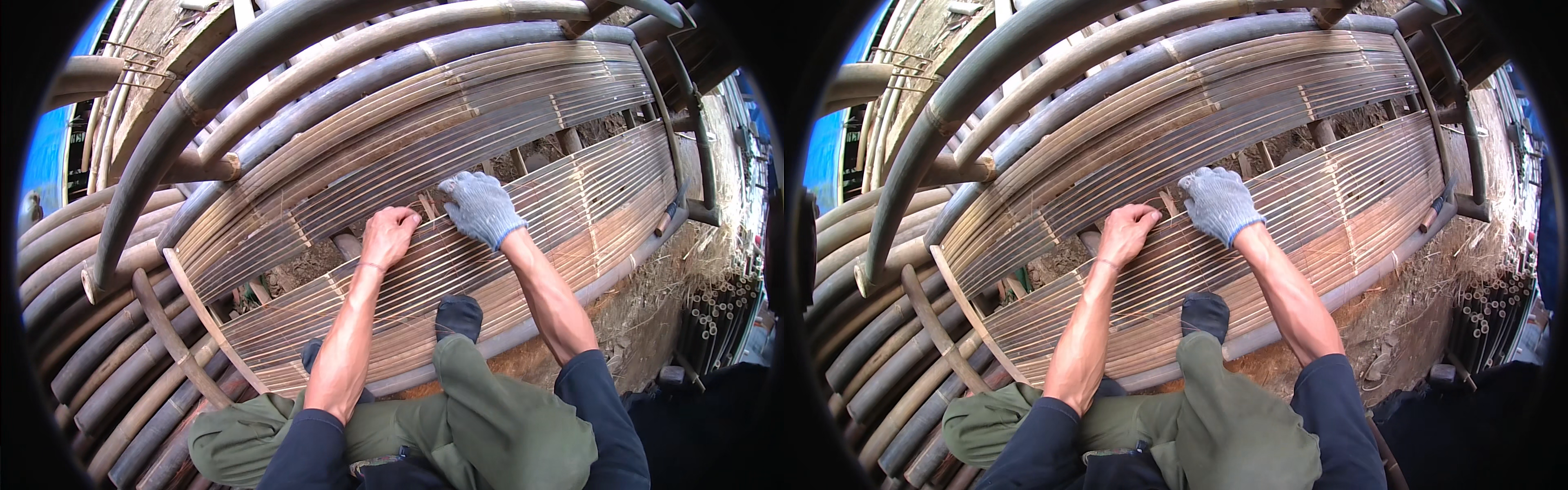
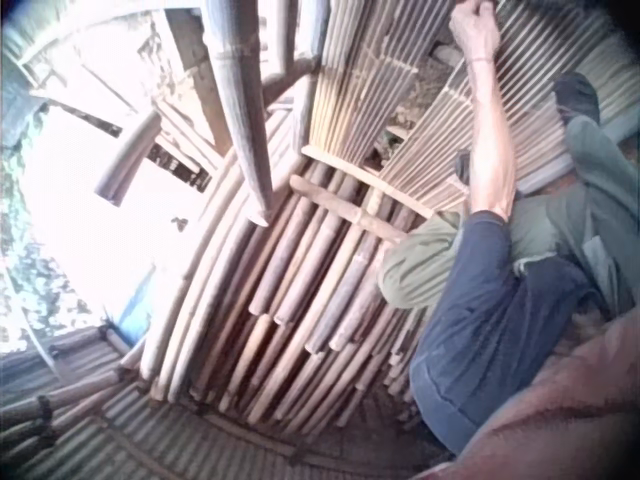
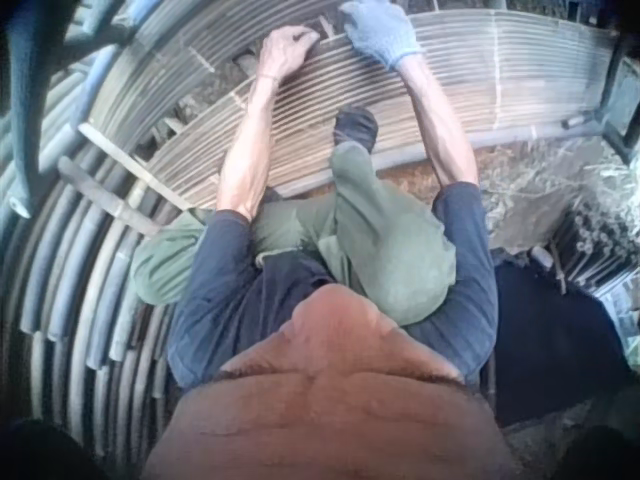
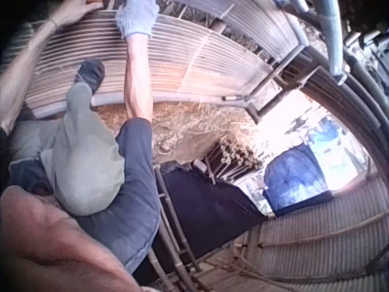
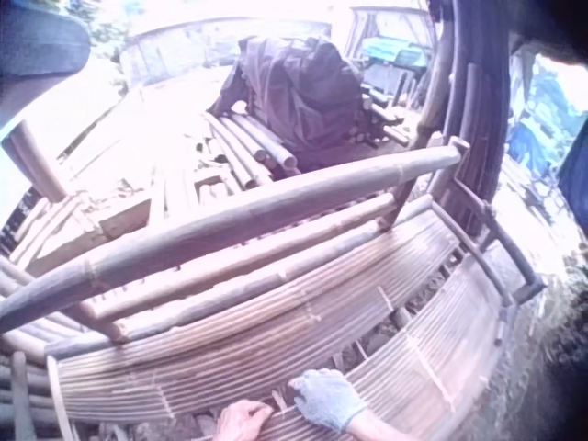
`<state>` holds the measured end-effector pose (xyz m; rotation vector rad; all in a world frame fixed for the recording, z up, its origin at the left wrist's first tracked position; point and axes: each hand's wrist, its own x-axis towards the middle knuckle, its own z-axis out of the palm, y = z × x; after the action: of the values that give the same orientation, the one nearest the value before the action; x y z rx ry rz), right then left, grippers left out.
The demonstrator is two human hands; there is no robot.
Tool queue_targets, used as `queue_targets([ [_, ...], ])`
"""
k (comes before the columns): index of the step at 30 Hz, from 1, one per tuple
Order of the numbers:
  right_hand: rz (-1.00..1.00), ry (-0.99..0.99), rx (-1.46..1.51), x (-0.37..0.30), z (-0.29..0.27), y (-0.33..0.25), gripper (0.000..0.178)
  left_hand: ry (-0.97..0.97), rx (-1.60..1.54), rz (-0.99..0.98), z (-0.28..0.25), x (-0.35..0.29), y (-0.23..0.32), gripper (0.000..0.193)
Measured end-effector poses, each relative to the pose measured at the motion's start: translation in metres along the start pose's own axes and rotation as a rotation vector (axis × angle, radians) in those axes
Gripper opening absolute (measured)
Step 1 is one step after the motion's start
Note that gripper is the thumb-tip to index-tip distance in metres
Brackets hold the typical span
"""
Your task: The person weaves thin bamboo strips into a larger bamboo frame using both hands. They interlace the strips through the existing structure, occasionally using a small tool to adjust or tighten the weave.
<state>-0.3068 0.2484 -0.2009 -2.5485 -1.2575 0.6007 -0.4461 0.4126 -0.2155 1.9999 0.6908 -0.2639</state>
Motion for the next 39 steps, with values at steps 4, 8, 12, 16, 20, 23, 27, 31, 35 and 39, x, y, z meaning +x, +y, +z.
queue_targets([
  [4,-0.12,0.314,0.236,-0.041,-0.014,-0.029,0.038,-0.399,-0.534,-0.002,-0.03,-0.012,0.007,0.022],
  [8,-0.105,0.264,0.349,-0.062,-0.014,-0.047,0.035,-0.693,-0.627,0.013,-0.039,-0.008,0.02,0.023],
  [12,0.195,0.181,0.981,-0.127,-0.055,-0.038,0.012,-0.622,-0.671,-0.118,-0.035,-0.004,0.028,0.024],
  [16,-0.024,0.443,0.359,-0.257,-0.125,0.0,0.022,-0.349,-0.586,-0.291,-0.016,0.001,0.026,0.024],
  [20,0.088,0.481,-0.057,-0.345,-0.15,0.035,0.008,0.082,-0.382,-0.161,0.012,-0.002,0.019,0.033],
  [23,0.327,0.575,0.151,-0.385,-0.171,0.047,0.02,0.149,0.017,-0.063,0.023,-0.008,0.013,0.034],
  [27,0.545,0.573,0.466,-0.411,-0.203,0.077,0.022,-0.142,0.236,-0.144,0.028,-0.008,0.007,0.044],
  [31,0.894,0.15,0.277,-0.418,-0.199,0.141,0.022,-0.053,0.011,-0.124,0.031,-0.009,-0.005,0.038],
  [35,0.761,-0.194,-0.434,-0.44,-0.19,0.185,0.019,0.114,-0.138,-0.073,0.031,-0.009,-0.017,0.034],
  [39,1.149,-0.461,-0.637,-0.434,-0.17,0.165,0.025,-0.208,0.135,-0.104,0.031,-0.006,-0.014,0.037],
])
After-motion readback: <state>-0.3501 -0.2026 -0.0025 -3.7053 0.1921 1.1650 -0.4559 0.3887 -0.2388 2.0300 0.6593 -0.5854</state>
